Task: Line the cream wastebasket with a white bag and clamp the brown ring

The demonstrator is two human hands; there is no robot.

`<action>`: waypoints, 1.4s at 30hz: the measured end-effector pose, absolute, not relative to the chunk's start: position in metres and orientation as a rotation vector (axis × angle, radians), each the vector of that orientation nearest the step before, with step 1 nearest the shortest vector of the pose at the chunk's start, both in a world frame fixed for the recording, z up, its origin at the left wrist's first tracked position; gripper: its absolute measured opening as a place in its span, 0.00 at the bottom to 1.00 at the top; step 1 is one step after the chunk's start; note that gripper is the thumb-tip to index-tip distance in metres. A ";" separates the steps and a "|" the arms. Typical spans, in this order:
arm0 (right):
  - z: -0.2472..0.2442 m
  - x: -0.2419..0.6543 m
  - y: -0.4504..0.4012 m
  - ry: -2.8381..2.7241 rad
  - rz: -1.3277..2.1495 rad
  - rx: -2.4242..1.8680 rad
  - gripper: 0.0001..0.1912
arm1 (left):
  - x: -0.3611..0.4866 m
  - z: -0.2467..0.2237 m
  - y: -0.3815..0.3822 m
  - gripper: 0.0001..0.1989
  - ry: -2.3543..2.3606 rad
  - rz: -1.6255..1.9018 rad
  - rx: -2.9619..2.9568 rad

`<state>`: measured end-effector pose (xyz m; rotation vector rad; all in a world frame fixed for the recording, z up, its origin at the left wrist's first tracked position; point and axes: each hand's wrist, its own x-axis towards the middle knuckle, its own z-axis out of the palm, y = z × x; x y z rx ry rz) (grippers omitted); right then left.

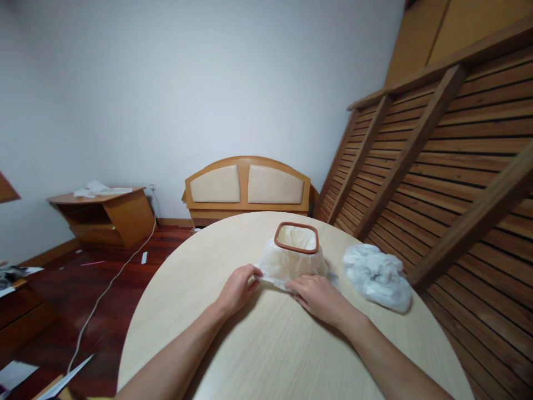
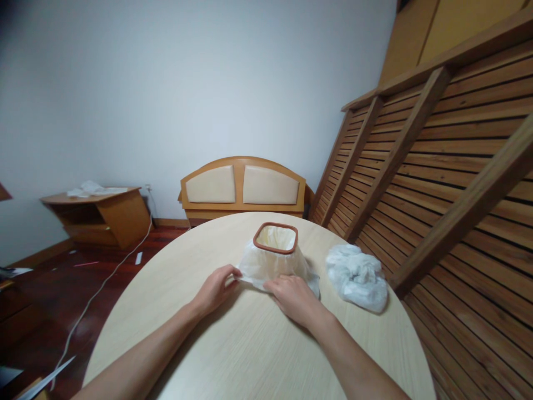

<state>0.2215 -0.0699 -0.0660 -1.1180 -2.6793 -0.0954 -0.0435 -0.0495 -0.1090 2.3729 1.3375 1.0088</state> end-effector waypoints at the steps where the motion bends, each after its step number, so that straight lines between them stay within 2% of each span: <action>1: -0.066 0.222 -0.069 -2.669 -0.096 -1.134 0.13 | -0.044 -0.109 -0.049 0.08 1.328 1.011 2.380; 4: -0.064 0.221 -0.069 -2.667 -0.128 -1.179 0.10 | -0.046 -0.107 -0.047 0.06 1.308 1.008 2.408; 7: -0.062 0.219 -0.071 -2.676 -0.171 -1.225 0.03 | -0.046 -0.104 -0.046 0.11 1.302 1.030 2.414; 12: -0.062 0.215 -0.074 -2.660 -0.167 -1.288 0.06 | -0.044 -0.105 -0.045 0.15 1.297 1.112 2.348; 17: -0.059 0.215 -0.073 -2.720 -0.123 -1.286 0.04 | -0.043 -0.109 -0.045 0.17 1.318 1.109 2.326; 22: -0.051 0.217 -0.074 -2.706 -0.045 -1.219 0.12 | -0.047 -0.111 -0.045 0.13 1.351 1.079 2.331; 25: -0.051 0.218 -0.076 -2.721 -0.033 -1.156 0.10 | -0.047 -0.115 -0.046 0.09 1.338 1.043 2.355; 29: -0.055 0.216 -0.076 -2.760 -0.054 -1.185 0.08 | -0.045 -0.121 -0.046 0.16 1.320 0.983 2.408; 31: -0.056 0.216 -0.074 -2.762 -0.057 -1.218 0.08 | -0.044 -0.122 -0.045 0.15 1.325 0.972 2.415; 35: -0.056 0.218 -0.072 -2.731 -0.036 -1.226 0.12 | -0.043 -0.118 -0.046 0.13 1.360 1.003 2.396; 42: -0.056 0.222 -0.072 -2.770 -0.050 -1.214 0.10 | -0.041 -0.109 -0.050 0.07 1.362 0.981 2.436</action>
